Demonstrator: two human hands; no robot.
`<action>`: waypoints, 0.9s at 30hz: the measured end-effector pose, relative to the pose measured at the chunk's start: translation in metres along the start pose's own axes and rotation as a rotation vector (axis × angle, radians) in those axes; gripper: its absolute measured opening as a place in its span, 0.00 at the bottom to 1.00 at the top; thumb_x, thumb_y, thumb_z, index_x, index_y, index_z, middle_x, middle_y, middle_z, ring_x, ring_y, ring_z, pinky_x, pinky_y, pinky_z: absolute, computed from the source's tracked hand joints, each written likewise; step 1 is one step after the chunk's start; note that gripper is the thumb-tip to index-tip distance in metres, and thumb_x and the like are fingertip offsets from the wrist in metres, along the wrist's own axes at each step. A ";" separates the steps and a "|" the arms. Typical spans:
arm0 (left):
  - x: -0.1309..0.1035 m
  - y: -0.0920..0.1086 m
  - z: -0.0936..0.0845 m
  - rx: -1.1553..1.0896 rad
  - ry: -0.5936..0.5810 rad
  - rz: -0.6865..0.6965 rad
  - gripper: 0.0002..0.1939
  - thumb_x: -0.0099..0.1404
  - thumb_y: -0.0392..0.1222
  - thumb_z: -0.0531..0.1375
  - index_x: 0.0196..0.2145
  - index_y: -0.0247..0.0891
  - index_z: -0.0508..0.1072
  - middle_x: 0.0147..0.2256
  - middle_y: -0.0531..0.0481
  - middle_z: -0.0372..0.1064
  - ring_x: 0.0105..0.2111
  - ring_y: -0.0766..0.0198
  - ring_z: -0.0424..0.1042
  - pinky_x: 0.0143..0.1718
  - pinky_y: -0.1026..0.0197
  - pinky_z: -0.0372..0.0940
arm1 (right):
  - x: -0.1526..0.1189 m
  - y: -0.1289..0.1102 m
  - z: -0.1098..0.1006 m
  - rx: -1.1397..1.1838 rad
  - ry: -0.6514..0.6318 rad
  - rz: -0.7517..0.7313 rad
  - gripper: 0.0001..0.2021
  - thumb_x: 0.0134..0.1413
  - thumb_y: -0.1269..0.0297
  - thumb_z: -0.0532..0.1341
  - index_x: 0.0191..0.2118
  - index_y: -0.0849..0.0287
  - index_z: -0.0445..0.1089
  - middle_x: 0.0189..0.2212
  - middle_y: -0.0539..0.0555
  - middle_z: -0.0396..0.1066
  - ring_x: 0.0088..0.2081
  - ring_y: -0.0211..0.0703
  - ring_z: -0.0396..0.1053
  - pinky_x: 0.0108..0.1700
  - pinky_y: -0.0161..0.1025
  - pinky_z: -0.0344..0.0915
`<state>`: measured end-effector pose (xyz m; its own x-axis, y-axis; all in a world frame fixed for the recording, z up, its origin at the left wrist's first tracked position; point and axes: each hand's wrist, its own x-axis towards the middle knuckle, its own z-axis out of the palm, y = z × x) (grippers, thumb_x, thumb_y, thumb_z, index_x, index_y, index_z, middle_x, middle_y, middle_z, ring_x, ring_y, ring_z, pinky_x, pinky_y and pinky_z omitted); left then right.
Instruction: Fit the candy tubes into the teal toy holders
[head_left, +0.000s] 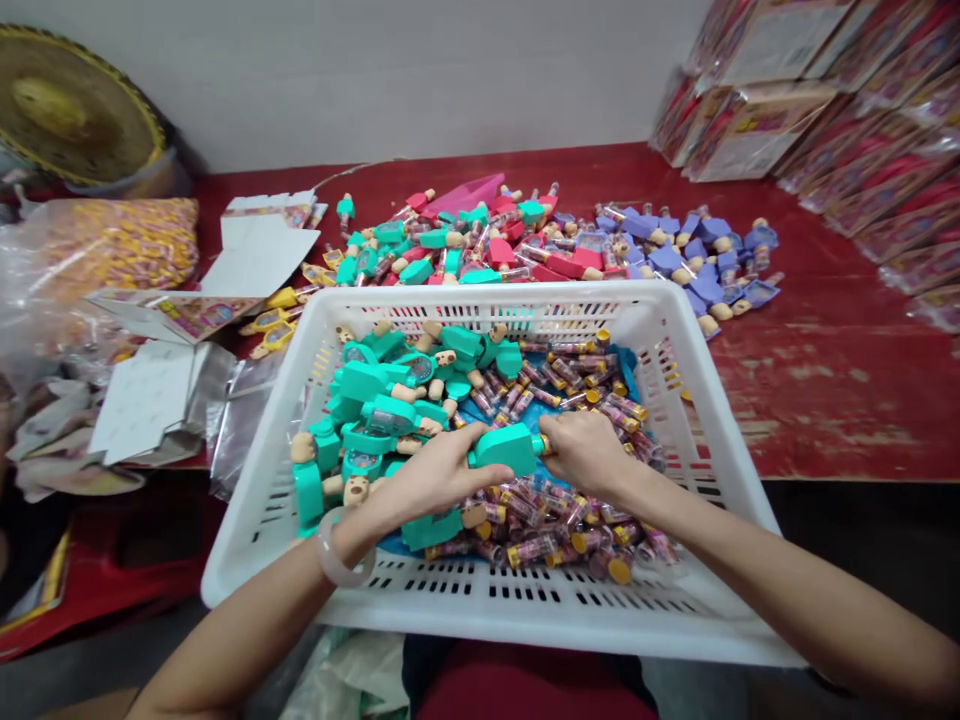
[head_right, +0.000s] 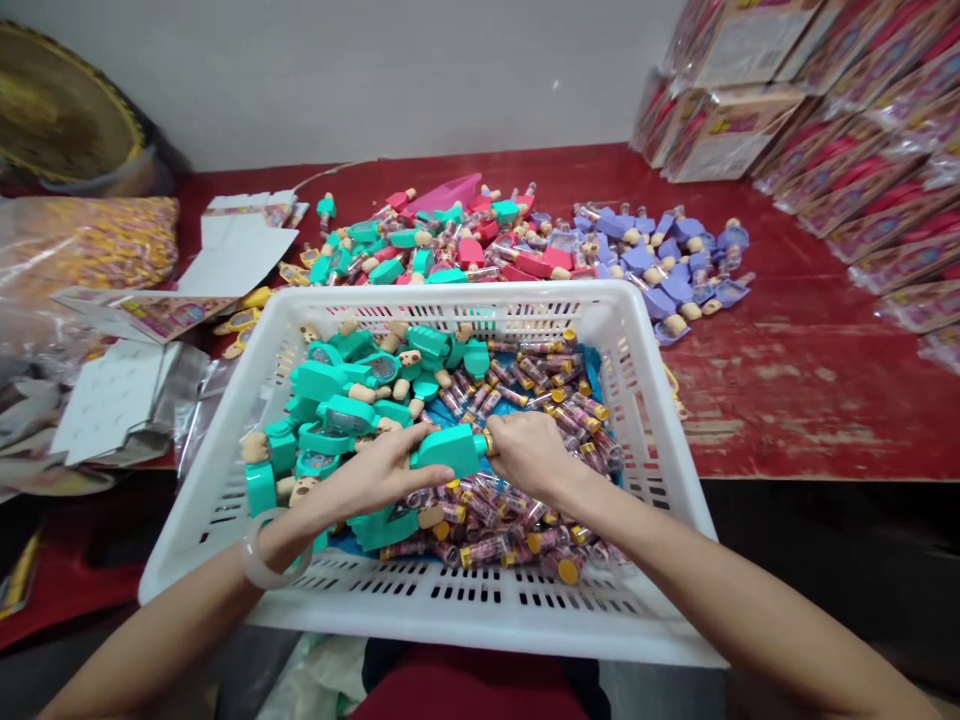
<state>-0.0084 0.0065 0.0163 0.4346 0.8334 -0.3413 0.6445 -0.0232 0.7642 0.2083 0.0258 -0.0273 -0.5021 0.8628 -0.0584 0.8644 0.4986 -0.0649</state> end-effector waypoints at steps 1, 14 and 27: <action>0.000 0.001 0.001 -0.047 -0.007 -0.019 0.19 0.59 0.55 0.61 0.38 0.36 0.69 0.30 0.53 0.68 0.29 0.65 0.65 0.28 0.65 0.56 | -0.002 -0.001 0.000 -0.012 0.035 -0.026 0.06 0.45 0.68 0.56 0.28 0.60 0.70 0.23 0.55 0.72 0.25 0.41 0.66 0.26 0.38 0.40; 0.008 -0.005 0.010 -0.869 -0.486 -0.404 0.18 0.54 0.51 0.65 0.26 0.34 0.66 0.22 0.46 0.73 0.09 0.78 0.49 0.12 0.67 0.38 | -0.017 -0.009 -0.013 -0.002 0.029 -0.113 0.08 0.46 0.70 0.55 0.28 0.62 0.71 0.22 0.59 0.71 0.26 0.44 0.64 0.29 0.41 0.45; 0.007 -0.008 0.020 0.310 -0.071 0.239 0.23 0.60 0.52 0.59 0.49 0.37 0.69 0.34 0.46 0.71 0.32 0.56 0.70 0.30 0.62 0.58 | 0.001 0.002 -0.004 0.351 -0.657 -0.051 0.08 0.43 0.61 0.60 0.25 0.60 0.70 0.21 0.52 0.69 0.21 0.38 0.62 0.23 0.34 0.50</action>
<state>0.0020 0.0019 -0.0028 0.6311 0.7441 -0.2189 0.6743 -0.3868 0.6291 0.2096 0.0281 -0.0232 -0.5489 0.5570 -0.6232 0.8356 0.3856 -0.3913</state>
